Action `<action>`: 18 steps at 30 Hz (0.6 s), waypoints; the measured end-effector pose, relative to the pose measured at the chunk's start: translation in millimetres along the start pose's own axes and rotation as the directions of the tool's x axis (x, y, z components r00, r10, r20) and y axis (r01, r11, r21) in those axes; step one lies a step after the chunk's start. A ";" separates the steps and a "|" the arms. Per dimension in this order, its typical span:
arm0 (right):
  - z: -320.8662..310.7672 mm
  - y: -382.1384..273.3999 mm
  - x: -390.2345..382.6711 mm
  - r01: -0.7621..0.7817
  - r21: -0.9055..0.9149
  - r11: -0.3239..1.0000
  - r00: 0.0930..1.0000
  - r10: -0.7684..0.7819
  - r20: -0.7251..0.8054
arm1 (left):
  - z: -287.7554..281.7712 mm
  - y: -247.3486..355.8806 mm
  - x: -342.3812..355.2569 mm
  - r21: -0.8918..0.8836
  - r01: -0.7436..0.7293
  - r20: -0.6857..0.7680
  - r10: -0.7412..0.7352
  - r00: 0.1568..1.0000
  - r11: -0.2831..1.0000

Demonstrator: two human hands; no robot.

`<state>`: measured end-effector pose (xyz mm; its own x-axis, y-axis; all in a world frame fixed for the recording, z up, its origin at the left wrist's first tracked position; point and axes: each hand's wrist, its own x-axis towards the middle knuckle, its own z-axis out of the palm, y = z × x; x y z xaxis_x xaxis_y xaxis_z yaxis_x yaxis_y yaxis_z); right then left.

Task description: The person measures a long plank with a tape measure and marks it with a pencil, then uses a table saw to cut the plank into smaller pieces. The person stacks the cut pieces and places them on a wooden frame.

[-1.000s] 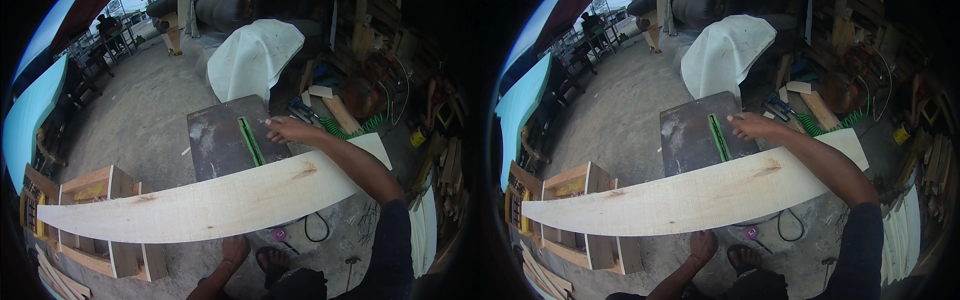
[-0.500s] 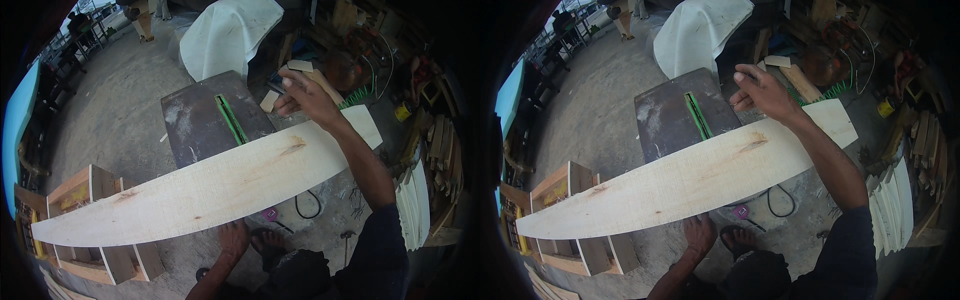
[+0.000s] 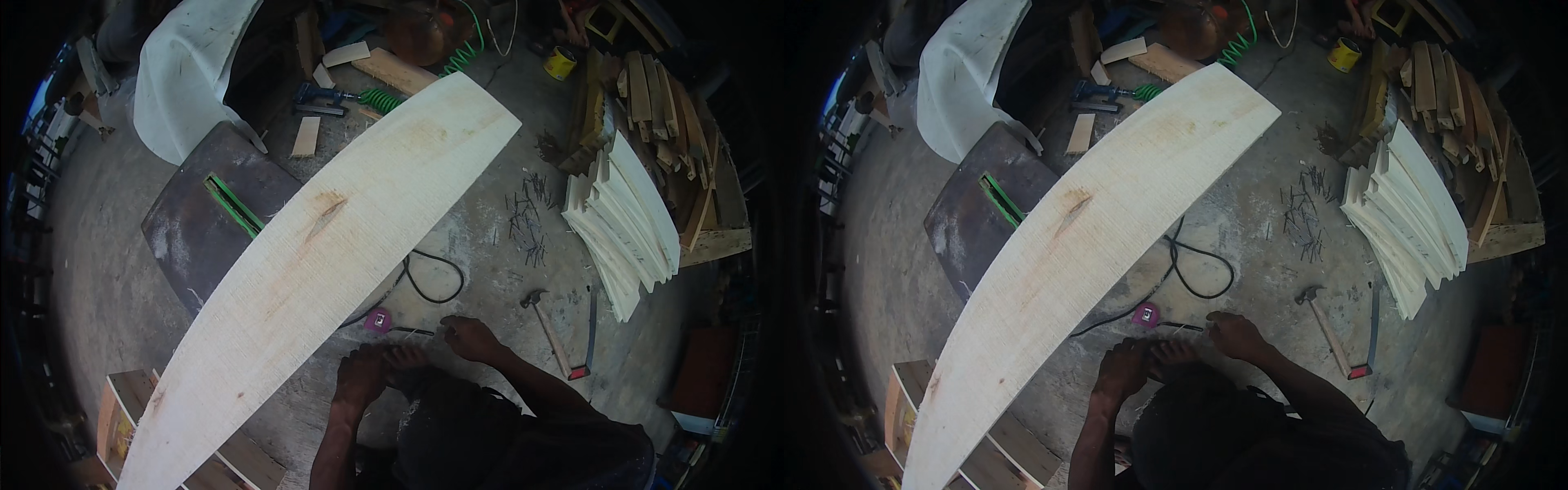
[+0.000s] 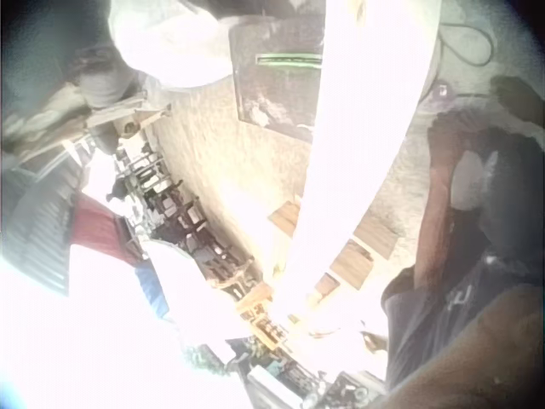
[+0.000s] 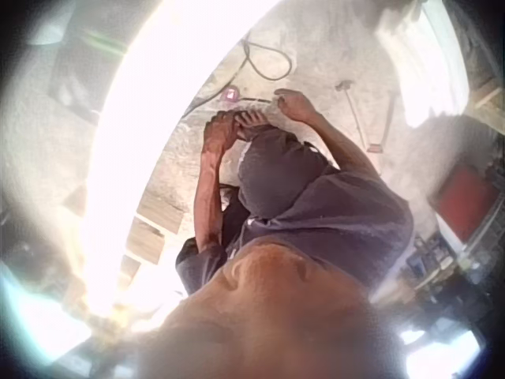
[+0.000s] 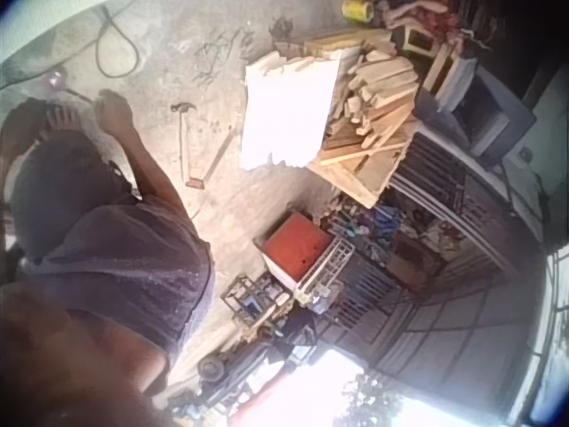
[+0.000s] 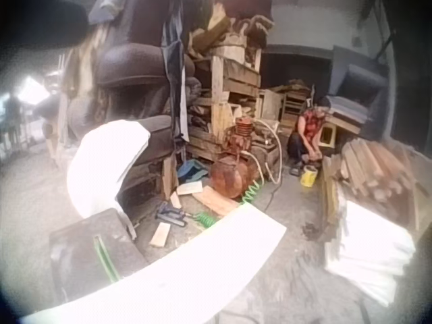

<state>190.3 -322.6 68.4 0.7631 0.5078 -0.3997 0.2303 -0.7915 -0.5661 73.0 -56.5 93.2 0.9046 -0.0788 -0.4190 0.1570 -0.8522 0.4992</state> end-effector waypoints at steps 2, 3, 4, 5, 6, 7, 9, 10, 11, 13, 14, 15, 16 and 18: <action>36.3 -13.8 -3.2 0.095 0.037 0.995 0.989 -0.098 0.107 | 0.0 -1.7 -8.2 0.032 0.040 0.022 -0.040 0.999 0.999; 51.1 -11.3 -1.0 0.200 0.049 0.979 0.980 -0.199 -0.023 | 4.5 0.4 -1.0 0.016 0.018 0.039 -0.018 0.999 1.000; 63.0 -15.7 3.3 0.323 0.043 0.945 0.938 -0.314 -0.146 | 3.7 2.7 0.9 0.000 0.016 0.044 -0.016 0.999 1.000; 70.8 -31.2 16.9 0.382 -0.042 0.923 0.908 -0.383 -0.168 | -2.9 2.8 -5.3 -0.009 0.048 0.026 -0.048 0.999 0.999; 75.2 -42.2 31.3 0.418 -0.132 0.899 0.879 -0.437 -0.191 | -5.1 4.2 -6.3 -0.013 0.053 0.022 -0.053 0.998 0.999; 76.1 -47.0 40.3 0.443 -0.225 0.868 0.847 -0.487 -0.212 | -8.4 6.9 -5.6 -0.016 0.052 0.018 -0.052 0.998 0.999; 74.8 -46.6 55.6 0.440 -0.146 0.886 0.894 -0.448 -0.030 | -15.6 11.1 -5.5 -0.029 0.054 0.022 -0.054 0.998 0.998; 72.5 -49.4 66.4 0.442 -0.111 0.890 0.897 -0.438 0.060 | -18.8 13.3 -7.1 -0.038 0.057 0.030 -0.056 0.998 0.998; 73.6 -53.9 71.1 0.450 -0.109 0.887 0.893 -0.448 0.043 | -21.8 14.7 -9.3 -0.046 0.061 0.039 -0.059 0.997 0.997; 81.0 -63.4 76.2 0.473 -0.110 0.874 0.880 -0.475 0.012 | -25.2 8.4 -13.7 -0.059 0.076 -0.048 -0.079 0.996 0.995; 78.8 -60.3 77.1 0.460 -0.117 0.880 0.887 -0.462 0.004 | -18.6 5.6 -8.7 -0.059 0.047 -0.071 -0.051 0.996 0.997; 77.6 -59.6 79.5 0.444 -0.122 0.888 0.894 -0.448 -0.007 | -13.2 3.2 -1.4 -0.056 0.017 -0.091 -0.022 0.996 0.998; 79.1 -60.5 81.2 0.435 -0.120 0.892 0.898 -0.440 -0.010 | -22.3 12.5 -2.4 -0.103 0.077 -0.095 -0.087 0.992 0.992; 80.7 -61.0 87.8 0.441 -0.100 0.892 0.893 -0.447 -0.056 | -30.0 21.5 0.0 -0.117 0.065 -0.067 -0.073 0.995 0.991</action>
<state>194.5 -202.3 9.6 0.6116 0.7886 -0.0635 0.6022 -0.5161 -0.6091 88.3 -59.3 126.7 0.9154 0.0185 -0.4022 0.2604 -0.7890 0.5564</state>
